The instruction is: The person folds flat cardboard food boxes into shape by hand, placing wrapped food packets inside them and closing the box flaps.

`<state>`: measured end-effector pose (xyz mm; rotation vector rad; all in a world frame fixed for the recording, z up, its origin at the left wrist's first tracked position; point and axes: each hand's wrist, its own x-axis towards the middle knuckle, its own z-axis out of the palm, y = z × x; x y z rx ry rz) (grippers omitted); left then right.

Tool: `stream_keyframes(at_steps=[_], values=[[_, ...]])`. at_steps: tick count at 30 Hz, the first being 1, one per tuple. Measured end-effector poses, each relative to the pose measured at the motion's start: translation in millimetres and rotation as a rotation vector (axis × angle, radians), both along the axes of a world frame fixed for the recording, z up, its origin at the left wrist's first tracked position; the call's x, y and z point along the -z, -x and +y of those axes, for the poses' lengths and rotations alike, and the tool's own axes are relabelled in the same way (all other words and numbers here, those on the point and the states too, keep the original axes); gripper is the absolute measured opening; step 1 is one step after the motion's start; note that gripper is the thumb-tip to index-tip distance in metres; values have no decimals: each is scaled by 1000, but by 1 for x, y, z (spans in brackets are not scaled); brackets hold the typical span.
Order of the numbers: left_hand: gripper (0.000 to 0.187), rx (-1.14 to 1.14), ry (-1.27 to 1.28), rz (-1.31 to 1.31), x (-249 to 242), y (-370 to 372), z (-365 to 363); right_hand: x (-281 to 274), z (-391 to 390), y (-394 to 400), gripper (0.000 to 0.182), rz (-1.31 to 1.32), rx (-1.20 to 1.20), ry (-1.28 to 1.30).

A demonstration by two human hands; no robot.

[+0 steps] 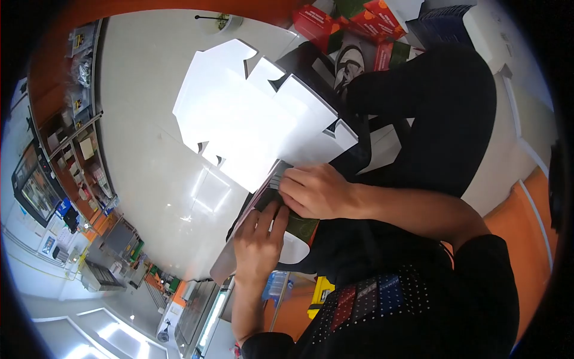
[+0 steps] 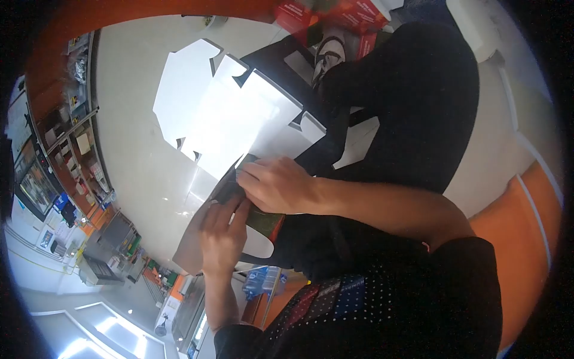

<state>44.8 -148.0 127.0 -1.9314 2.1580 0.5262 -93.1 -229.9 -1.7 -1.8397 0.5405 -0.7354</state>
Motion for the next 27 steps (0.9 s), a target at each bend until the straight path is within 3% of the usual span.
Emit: stream_keyframes(at_steps=[7,13,27], values=[[40,-174,-29,52,0,17,3,2,3,2,16,-17,-2,-167],[45,-456,41,189,-8,47,28,3,3,4,16,-11,-14,-309],[47,-482,61,289,-9,70,36,-1,4,8,18,24,-14,-321]])
